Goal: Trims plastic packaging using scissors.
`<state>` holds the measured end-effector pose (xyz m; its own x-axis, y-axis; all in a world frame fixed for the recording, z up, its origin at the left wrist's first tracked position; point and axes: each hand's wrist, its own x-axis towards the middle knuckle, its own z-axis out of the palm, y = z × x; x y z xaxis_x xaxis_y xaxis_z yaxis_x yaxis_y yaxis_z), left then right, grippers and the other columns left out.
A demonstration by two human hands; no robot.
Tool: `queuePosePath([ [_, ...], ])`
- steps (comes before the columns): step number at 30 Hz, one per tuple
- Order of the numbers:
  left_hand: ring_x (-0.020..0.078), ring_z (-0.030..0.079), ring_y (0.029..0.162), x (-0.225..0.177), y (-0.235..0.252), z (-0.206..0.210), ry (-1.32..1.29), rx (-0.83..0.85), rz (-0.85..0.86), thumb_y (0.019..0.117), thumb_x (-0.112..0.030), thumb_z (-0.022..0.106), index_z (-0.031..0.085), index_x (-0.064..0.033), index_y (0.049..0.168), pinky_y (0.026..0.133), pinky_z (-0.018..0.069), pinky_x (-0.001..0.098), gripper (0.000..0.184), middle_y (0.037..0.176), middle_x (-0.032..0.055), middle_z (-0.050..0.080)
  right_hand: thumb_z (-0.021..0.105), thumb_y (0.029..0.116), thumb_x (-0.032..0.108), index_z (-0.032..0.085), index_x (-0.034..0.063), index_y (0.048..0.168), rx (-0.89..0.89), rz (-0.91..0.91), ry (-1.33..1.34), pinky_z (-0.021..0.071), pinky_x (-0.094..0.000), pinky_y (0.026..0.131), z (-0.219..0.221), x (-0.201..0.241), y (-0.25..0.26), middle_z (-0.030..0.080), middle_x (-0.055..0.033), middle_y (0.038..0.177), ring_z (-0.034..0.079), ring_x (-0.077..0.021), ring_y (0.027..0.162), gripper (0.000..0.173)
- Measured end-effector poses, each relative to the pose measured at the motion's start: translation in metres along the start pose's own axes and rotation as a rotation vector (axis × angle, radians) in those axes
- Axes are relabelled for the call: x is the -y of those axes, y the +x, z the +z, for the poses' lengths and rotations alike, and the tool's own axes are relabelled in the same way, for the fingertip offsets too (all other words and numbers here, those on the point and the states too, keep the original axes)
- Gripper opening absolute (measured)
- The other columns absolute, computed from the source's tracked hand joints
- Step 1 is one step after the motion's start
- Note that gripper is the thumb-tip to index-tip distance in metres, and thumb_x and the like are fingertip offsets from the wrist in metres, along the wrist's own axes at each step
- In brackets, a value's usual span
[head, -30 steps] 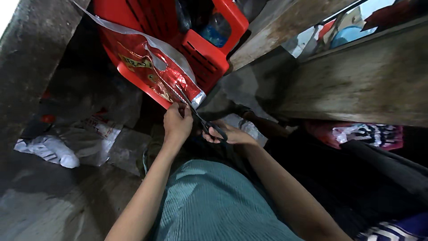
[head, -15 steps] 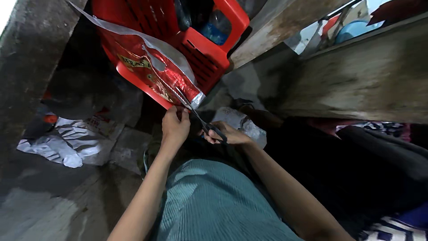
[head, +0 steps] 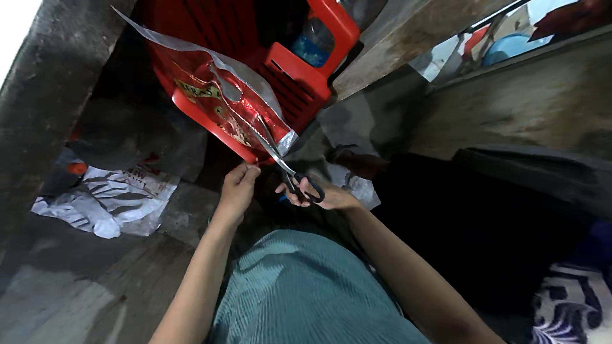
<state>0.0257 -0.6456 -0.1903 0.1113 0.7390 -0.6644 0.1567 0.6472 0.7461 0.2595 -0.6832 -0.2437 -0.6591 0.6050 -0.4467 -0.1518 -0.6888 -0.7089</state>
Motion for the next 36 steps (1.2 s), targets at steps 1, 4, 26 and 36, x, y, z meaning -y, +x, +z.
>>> queuePosePath([
  [1,0.0050,0.053,0.076,0.003,-0.004,-0.008,-0.021,0.001,0.000,0.1069,-0.015,0.046,0.062,-0.0077,0.091,0.076,0.0468,0.0247,0.024,0.082,-0.0029,0.055,0.056,0.0845,0.081,0.066,0.0087,0.121,0.019,0.005,0.008,0.0461,-0.0135,0.055,0.000,0.002,0.002,0.064,0.0084,0.080,0.058,0.0006,0.065,0.081],
  [4,0.0075,0.057,0.079,0.015,-0.009,-0.041,-0.158,-0.055,-0.042,0.1052,-0.016,0.040,0.061,-0.0108,0.089,0.081,0.0516,0.0297,0.027,0.081,-0.0053,0.058,0.053,0.0774,0.089,0.065,0.0090,0.119,0.076,0.016,0.076,0.0462,-0.0132,0.054,-0.005,-0.001,0.017,0.063,0.0082,0.079,0.058,0.0000,0.064,0.091],
  [26,0.0093,0.063,0.080,-0.017,0.033,0.032,-0.102,-0.244,-0.016,0.0927,-0.018,0.076,0.075,-0.0032,0.097,0.075,0.0503,0.0305,0.015,0.089,0.0046,0.073,0.062,0.0768,0.085,0.067,0.0141,0.120,0.000,0.218,-0.279,0.0458,-0.0143,0.056,-0.004,0.013,-0.059,0.063,0.0128,0.083,0.055,0.0036,0.065,0.083],
  [36,0.0196,0.066,0.077,-0.033,0.053,0.038,0.155,-0.121,0.023,0.0978,-0.017,0.066,0.074,-0.0007,0.095,0.076,0.0533,0.0441,0.018,0.083,0.0107,0.071,0.058,0.0831,0.082,0.064,0.0107,0.123,-0.022,0.183,-0.307,0.0479,-0.0152,0.063,-0.005,0.011,-0.061,0.064,0.0125,0.086,0.058,0.0026,0.071,0.082],
])
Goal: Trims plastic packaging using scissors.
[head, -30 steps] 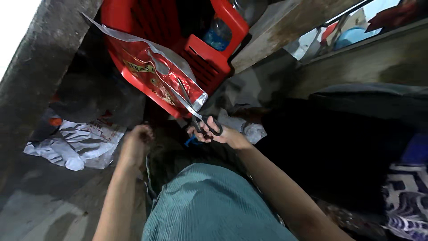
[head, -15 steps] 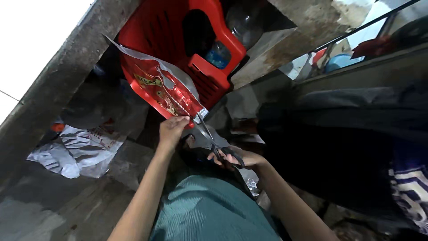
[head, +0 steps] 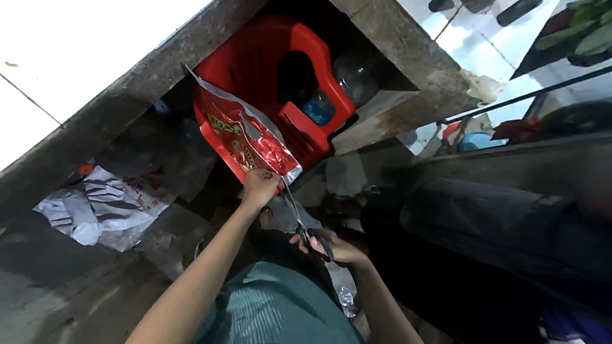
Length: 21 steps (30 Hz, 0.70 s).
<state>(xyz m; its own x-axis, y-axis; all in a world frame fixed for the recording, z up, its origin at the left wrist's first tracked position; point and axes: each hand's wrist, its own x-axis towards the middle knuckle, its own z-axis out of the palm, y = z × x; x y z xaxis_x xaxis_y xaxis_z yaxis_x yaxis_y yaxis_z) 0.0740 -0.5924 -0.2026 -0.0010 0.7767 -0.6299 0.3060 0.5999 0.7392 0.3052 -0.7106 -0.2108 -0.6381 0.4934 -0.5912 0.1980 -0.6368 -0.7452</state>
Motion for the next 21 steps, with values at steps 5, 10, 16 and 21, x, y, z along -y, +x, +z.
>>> queuePosePath([
  [5,0.0346,0.068,0.093,-0.019,0.005,-0.003,0.224,0.072,-0.045,0.0947,-0.023,0.069,0.074,-0.0013,0.102,0.084,0.0518,0.0591,0.023,0.095,0.0185,0.072,0.058,0.0857,0.079,0.064,0.0094,0.123,-0.028,-0.014,0.005,0.0495,-0.0161,0.065,-0.003,0.002,0.004,0.064,0.0119,0.085,0.058,0.0015,0.071,0.079],
  [10,0.0337,0.068,0.090,-0.017,0.023,0.015,0.182,0.020,-0.017,0.0960,-0.028,0.067,0.074,-0.0013,0.092,0.082,0.0512,0.0590,0.028,0.091,0.0172,0.072,0.055,0.0831,0.084,0.064,0.0076,0.125,-0.063,-0.019,0.035,0.0515,-0.0182,0.065,-0.006,0.001,0.006,0.065,0.0098,0.083,0.061,-0.0015,0.071,0.087],
  [16,0.0234,0.063,0.075,0.007,0.011,0.015,-0.097,-0.032,0.064,0.1017,-0.022,0.060,0.068,0.0010,0.090,0.072,0.0522,0.0466,0.028,0.080,0.0129,0.066,0.052,0.0796,0.088,0.065,0.0114,0.122,0.015,-0.033,0.093,0.0496,-0.0169,0.059,-0.005,0.003,0.006,0.064,0.0094,0.081,0.059,-0.0008,0.066,0.088],
  [21,0.0117,0.052,0.067,0.030,-0.008,0.006,-0.271,-0.074,0.078,0.1022,-0.014,0.055,0.060,-0.0056,0.077,0.066,0.0464,0.0329,0.027,0.070,0.0022,0.054,0.057,0.0811,0.084,0.065,0.0112,0.123,0.016,0.022,0.064,0.0467,-0.0155,0.054,-0.002,0.009,0.013,0.062,0.0112,0.081,0.055,0.0010,0.062,0.085],
])
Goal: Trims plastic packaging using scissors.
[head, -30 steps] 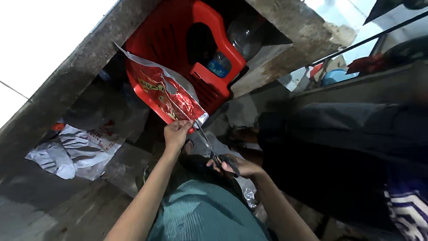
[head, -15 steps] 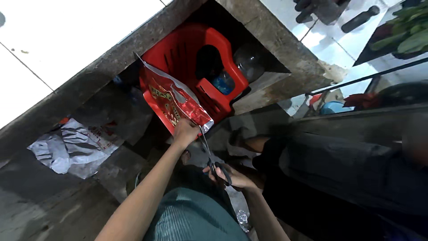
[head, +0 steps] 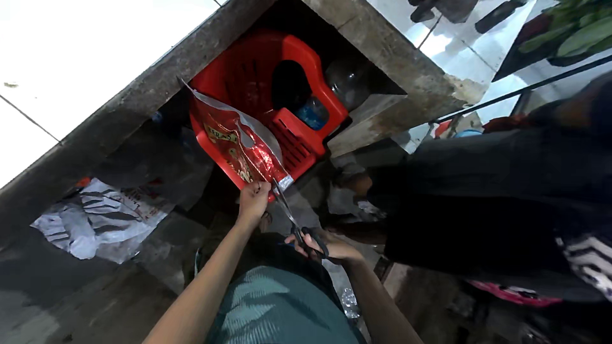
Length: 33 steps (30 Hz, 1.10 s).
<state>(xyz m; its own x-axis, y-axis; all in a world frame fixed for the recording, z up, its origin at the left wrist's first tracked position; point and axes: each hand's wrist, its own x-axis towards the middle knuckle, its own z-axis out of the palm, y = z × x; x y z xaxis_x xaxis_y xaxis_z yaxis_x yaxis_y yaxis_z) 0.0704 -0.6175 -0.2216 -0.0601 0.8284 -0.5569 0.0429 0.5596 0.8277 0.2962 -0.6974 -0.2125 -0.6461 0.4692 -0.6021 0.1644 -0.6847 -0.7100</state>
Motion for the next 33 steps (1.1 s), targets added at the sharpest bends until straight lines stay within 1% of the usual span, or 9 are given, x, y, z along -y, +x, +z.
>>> queuePosePath([
  [3,0.0090,0.047,0.062,0.005,-0.013,0.002,-0.038,-0.043,-0.011,0.1023,-0.014,0.053,0.057,-0.0092,0.075,0.060,0.0408,0.0277,0.028,0.068,-0.0008,0.050,0.061,0.0864,0.075,0.064,0.0109,0.125,-0.031,0.039,0.005,0.0467,-0.0147,0.053,0.007,0.006,0.004,0.061,0.0124,0.082,0.055,0.0022,0.061,0.075],
  [9,0.0085,0.053,0.065,0.007,-0.018,0.013,-0.121,-0.121,-0.012,0.1034,-0.013,0.055,0.061,-0.0059,0.084,0.065,0.0470,0.0283,0.022,0.072,0.0006,0.055,0.060,0.0969,0.049,0.063,0.0106,0.115,-0.116,0.070,0.071,0.0476,-0.0137,0.058,0.015,0.019,0.028,0.060,0.0102,0.082,0.057,0.0018,0.066,0.043],
  [13,0.0096,0.056,0.067,0.007,-0.018,0.010,-0.122,-0.105,-0.005,0.1043,-0.015,0.053,0.061,-0.0040,0.090,0.067,0.0509,0.0296,0.019,0.075,0.0027,0.058,0.070,0.0820,0.069,0.065,0.0125,0.105,-0.128,0.008,0.062,0.0471,-0.0140,0.055,0.006,0.022,0.045,0.062,0.0087,0.079,0.057,0.0008,0.064,0.061],
  [19,0.0122,0.058,0.068,0.007,-0.017,0.008,-0.088,-0.089,0.053,0.1023,-0.013,0.053,0.058,-0.0064,0.082,0.069,0.0536,0.0333,0.022,0.073,0.0033,0.057,0.069,0.0757,0.080,0.071,0.0118,0.097,-0.153,-0.111,0.109,0.0466,-0.0151,0.051,0.002,0.016,0.053,0.060,0.0087,0.065,0.056,-0.0002,0.055,0.071],
  [23,0.0099,0.060,0.074,0.015,-0.021,-0.002,-0.175,-0.126,-0.041,0.1058,-0.017,0.043,0.060,-0.0027,0.090,0.076,0.0552,0.0318,0.028,0.079,0.0021,0.058,0.067,0.0743,0.082,0.067,0.0099,0.114,-0.070,-0.125,0.148,0.0485,-0.0153,0.057,0.005,0.008,0.045,0.063,0.0074,0.078,0.059,-0.0012,0.065,0.083],
  [25,0.0141,0.058,0.079,0.016,-0.015,-0.019,-0.146,-0.220,-0.137,0.1100,-0.023,0.037,0.062,0.0036,0.102,0.079,0.0535,0.0364,0.037,0.088,0.0074,0.059,0.062,0.0755,0.085,0.064,0.0109,0.125,0.018,-0.102,0.113,0.0494,-0.0158,0.059,0.004,0.002,0.033,0.065,0.0076,0.087,0.060,-0.0016,0.071,0.090],
  [27,0.0239,0.060,0.099,0.020,-0.005,-0.042,-0.067,-0.295,-0.205,0.1080,-0.029,0.050,0.059,0.0033,0.124,0.088,0.0511,0.0453,0.037,0.112,0.0164,0.062,0.057,0.0748,0.089,0.063,0.0111,0.128,0.088,-0.096,0.067,0.0496,-0.0163,0.059,0.001,-0.004,0.020,0.065,0.0088,0.089,0.060,-0.0010,0.071,0.095],
  [29,0.0347,0.056,0.122,0.016,-0.001,-0.057,-0.017,-0.249,-0.234,0.1030,-0.031,0.062,0.039,-0.0021,0.150,0.099,0.0463,0.0549,0.060,0.138,0.0235,0.056,0.056,0.0758,0.090,0.063,0.0111,0.126,0.119,-0.090,0.046,0.0486,-0.0154,0.057,-0.001,-0.007,0.007,0.065,0.0103,0.088,0.059,0.0008,0.068,0.093],
  [33,0.0205,0.063,0.100,-0.008,-0.014,-0.043,0.084,-0.064,-0.053,0.1006,-0.019,0.064,0.066,0.0012,0.122,0.090,0.0508,0.0421,0.030,0.112,0.0143,0.068,0.060,0.0780,0.085,0.066,0.0141,0.121,0.097,-0.018,0.076,0.0471,-0.0149,0.055,-0.001,-0.010,-0.011,0.062,0.0123,0.082,0.056,0.0019,0.064,0.083],
])
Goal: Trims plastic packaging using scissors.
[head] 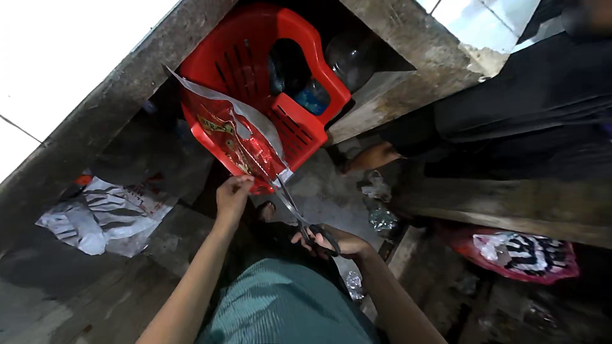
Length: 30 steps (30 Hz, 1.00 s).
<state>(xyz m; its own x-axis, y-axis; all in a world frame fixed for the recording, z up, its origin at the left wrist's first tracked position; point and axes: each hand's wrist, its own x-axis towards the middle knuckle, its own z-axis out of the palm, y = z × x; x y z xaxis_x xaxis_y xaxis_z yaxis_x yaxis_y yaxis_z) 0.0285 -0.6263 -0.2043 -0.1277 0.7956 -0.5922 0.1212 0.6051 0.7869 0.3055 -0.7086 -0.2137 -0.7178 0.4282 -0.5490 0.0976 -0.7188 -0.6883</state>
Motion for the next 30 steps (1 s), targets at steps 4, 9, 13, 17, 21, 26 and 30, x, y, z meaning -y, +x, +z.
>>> queuePosePath([
  [4,0.0108,0.062,0.086,-0.021,-0.002,0.026,-0.036,0.015,-0.119,0.0964,-0.020,0.072,0.076,-0.0029,0.100,0.077,0.0481,0.0335,0.018,0.095,0.0052,0.073,0.064,0.0776,0.082,0.066,0.0148,0.119,-0.076,0.066,-0.068,0.0474,-0.0152,0.057,0.005,0.008,-0.005,0.060,0.0143,0.079,0.055,0.0030,0.063,0.079],
  [9,0.0110,0.063,0.081,-0.031,0.003,0.031,-0.025,-0.028,-0.169,0.0932,-0.018,0.076,0.077,-0.0037,0.097,0.073,0.0483,0.0333,0.015,0.090,0.0057,0.074,0.069,0.0813,0.070,0.065,0.0117,0.119,-0.160,0.131,-0.158,0.0456,-0.0144,0.064,0.010,0.014,-0.004,0.057,0.0156,0.080,0.052,0.0057,0.067,0.069],
  [13,0.0134,0.060,0.079,-0.036,0.014,0.031,-0.027,0.045,-0.280,0.0961,-0.020,0.071,0.075,-0.0043,0.099,0.072,0.0491,0.0337,0.016,0.088,0.0053,0.069,0.068,0.0834,0.068,0.065,0.0108,0.119,-0.168,0.106,-0.163,0.0442,-0.0146,0.063,0.011,0.010,0.001,0.056,0.0153,0.079,0.051,0.0055,0.067,0.067],
  [17,0.0172,0.060,0.083,-0.026,0.024,0.035,-0.025,0.102,-0.219,0.1024,-0.021,0.061,0.065,-0.0010,0.089,0.079,0.0520,0.0403,0.024,0.087,0.0082,0.063,0.060,0.0870,0.074,0.066,0.0106,0.120,-0.118,0.020,-0.144,0.0465,-0.0140,0.062,0.009,0.008,0.007,0.061,0.0140,0.082,0.055,0.0045,0.068,0.072],
  [21,0.0198,0.062,0.088,-0.019,0.015,0.030,0.032,0.121,-0.028,0.1054,-0.013,0.053,0.064,0.0041,0.105,0.084,0.0525,0.0423,0.020,0.094,0.0139,0.064,0.056,0.0906,0.073,0.068,0.0105,0.118,-0.112,0.006,-0.163,0.0486,-0.0147,0.065,0.009,0.010,0.013,0.063,0.0140,0.082,0.057,0.0043,0.070,0.069],
  [26,0.0214,0.061,0.094,-0.013,0.008,0.036,-0.052,0.049,-0.071,0.1056,-0.011,0.052,0.062,0.0038,0.111,0.086,0.0526,0.0435,0.019,0.105,0.0160,0.063,0.059,0.0956,0.058,0.067,0.0090,0.115,-0.166,0.020,-0.113,0.0461,-0.0127,0.059,0.019,0.016,0.022,0.061,0.0133,0.078,0.054,0.0049,0.064,0.054],
  [30,0.0189,0.061,0.090,-0.014,0.005,0.037,-0.048,0.038,-0.076,0.1042,-0.009,0.055,0.062,0.0025,0.110,0.082,0.0528,0.0392,0.015,0.102,0.0142,0.062,0.059,0.0987,0.043,0.066,0.0061,0.114,-0.272,0.047,-0.051,0.0456,-0.0138,0.057,0.024,0.031,0.035,0.059,0.0098,0.075,0.054,0.0023,0.062,0.040],
])
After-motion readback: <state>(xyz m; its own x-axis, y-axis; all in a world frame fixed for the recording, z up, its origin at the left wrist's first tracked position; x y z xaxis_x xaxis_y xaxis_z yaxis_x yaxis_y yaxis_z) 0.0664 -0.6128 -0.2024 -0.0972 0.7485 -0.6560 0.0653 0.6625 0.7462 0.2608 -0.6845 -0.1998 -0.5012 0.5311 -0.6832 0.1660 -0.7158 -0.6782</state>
